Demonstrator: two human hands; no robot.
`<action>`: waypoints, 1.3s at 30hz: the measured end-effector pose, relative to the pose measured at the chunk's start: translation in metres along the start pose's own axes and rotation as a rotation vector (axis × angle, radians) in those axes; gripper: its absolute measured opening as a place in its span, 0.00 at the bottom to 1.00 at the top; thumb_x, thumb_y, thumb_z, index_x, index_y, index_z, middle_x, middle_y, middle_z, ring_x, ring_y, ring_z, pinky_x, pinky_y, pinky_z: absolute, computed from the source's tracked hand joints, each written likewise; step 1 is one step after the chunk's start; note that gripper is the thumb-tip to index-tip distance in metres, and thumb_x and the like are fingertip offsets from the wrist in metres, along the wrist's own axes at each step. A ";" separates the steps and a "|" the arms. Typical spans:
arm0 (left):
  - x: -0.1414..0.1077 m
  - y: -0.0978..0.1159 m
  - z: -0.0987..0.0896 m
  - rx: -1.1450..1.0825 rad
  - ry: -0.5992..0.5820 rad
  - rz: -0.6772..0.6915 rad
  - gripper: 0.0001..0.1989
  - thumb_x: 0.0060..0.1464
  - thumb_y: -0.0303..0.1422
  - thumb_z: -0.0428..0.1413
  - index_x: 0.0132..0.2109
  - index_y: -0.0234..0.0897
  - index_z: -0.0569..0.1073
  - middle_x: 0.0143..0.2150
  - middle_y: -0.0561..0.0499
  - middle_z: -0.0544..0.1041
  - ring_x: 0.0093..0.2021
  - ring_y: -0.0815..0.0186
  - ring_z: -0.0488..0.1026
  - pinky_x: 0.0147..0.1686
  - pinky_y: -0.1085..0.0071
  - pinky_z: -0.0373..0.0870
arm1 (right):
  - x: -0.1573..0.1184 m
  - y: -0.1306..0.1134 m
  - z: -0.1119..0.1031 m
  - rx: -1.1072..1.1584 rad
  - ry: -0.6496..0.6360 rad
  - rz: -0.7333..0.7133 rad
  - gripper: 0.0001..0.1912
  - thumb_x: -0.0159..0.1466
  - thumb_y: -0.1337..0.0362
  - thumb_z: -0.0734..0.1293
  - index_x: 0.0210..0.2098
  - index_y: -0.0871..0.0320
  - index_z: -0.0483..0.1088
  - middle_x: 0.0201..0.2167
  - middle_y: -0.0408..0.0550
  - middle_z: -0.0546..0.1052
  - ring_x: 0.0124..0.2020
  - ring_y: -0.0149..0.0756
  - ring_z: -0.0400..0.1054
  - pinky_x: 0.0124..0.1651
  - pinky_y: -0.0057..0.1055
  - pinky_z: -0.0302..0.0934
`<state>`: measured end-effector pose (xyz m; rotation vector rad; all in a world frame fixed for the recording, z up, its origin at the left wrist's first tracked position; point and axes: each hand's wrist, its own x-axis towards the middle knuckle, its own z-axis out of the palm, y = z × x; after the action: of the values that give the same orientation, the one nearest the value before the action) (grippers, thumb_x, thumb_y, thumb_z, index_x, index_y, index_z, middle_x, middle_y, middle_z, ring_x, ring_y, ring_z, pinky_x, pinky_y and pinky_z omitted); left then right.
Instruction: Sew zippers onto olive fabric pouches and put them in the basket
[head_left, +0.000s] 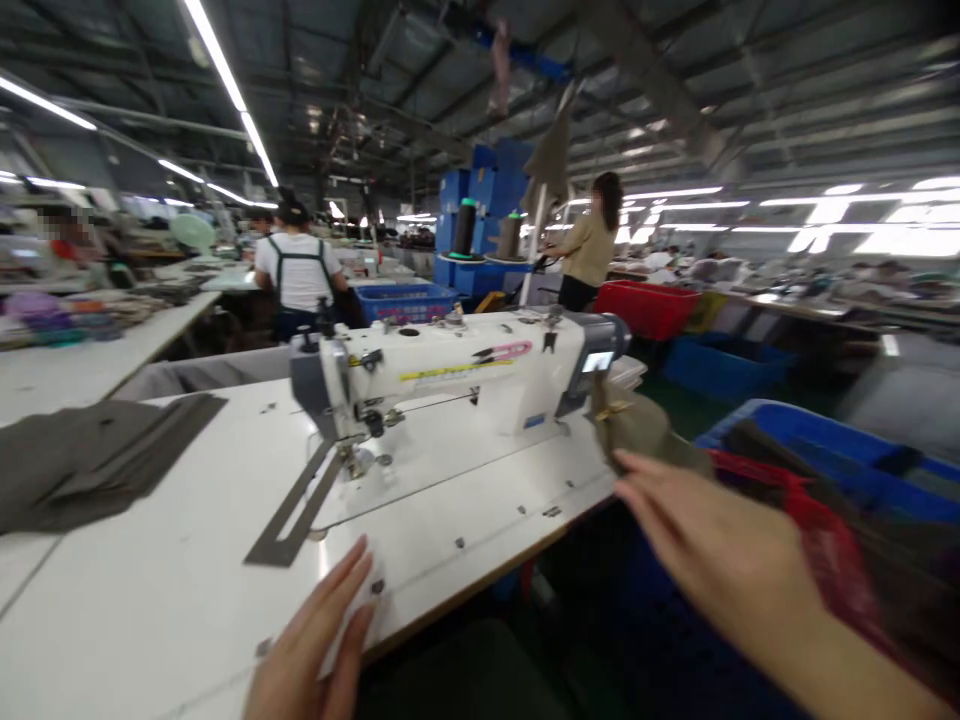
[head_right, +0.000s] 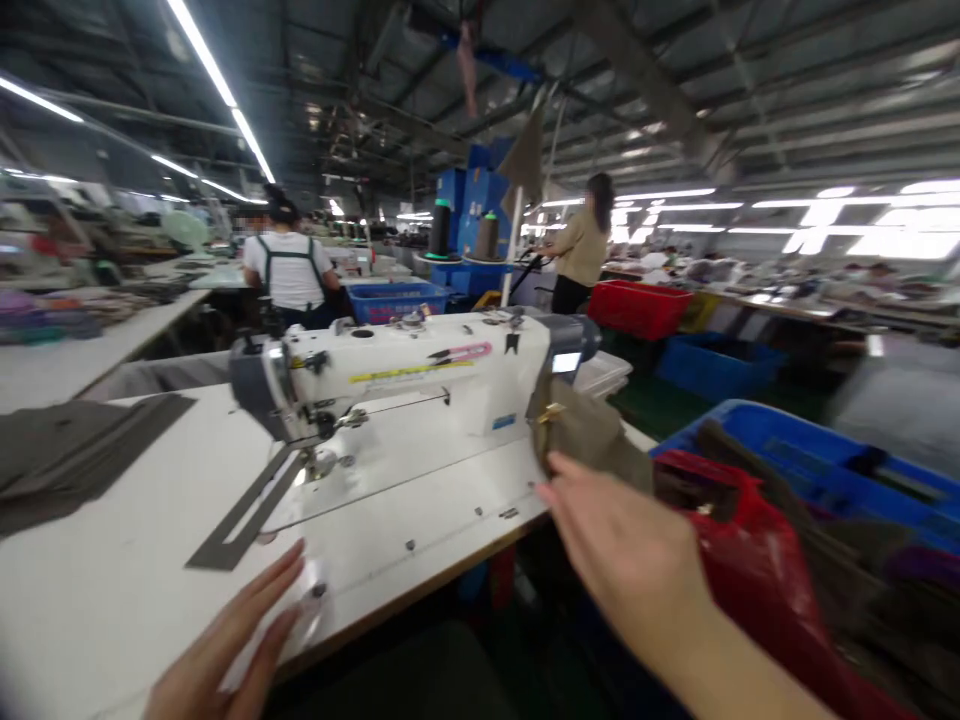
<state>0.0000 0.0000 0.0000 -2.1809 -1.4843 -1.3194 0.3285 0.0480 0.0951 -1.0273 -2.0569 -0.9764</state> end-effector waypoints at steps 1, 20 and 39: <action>-0.003 0.007 -0.002 0.046 -0.100 0.015 0.18 0.60 0.34 0.48 0.57 0.39 0.64 0.55 0.46 0.70 0.50 0.61 0.71 0.46 0.69 0.73 | -0.002 -0.037 0.014 0.136 -0.008 -0.089 0.06 0.63 0.68 0.62 0.33 0.61 0.71 0.37 0.52 0.78 0.33 0.35 0.72 0.39 0.30 0.65; 0.019 0.008 -0.009 0.062 -0.333 -0.190 0.10 0.57 0.24 0.49 0.40 0.38 0.74 0.37 0.48 0.71 0.37 0.62 0.67 0.36 0.65 0.65 | 0.010 -0.094 0.099 0.322 -0.338 0.197 0.19 0.62 0.50 0.59 0.35 0.61 0.68 0.31 0.54 0.70 0.35 0.46 0.63 0.34 0.39 0.56; 0.084 0.015 0.007 -0.457 -0.649 0.016 0.09 0.58 0.27 0.50 0.40 0.32 0.75 0.37 0.48 0.78 0.38 0.66 0.73 0.42 0.72 0.66 | 0.039 -0.068 0.044 0.802 -0.365 0.151 0.07 0.65 0.62 0.58 0.33 0.53 0.65 0.32 0.47 0.72 0.34 0.37 0.67 0.36 0.34 0.61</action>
<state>0.0249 0.0513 0.0634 -3.1301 -1.4353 -1.0711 0.2431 0.0707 0.0795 -0.9215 -2.2949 0.1588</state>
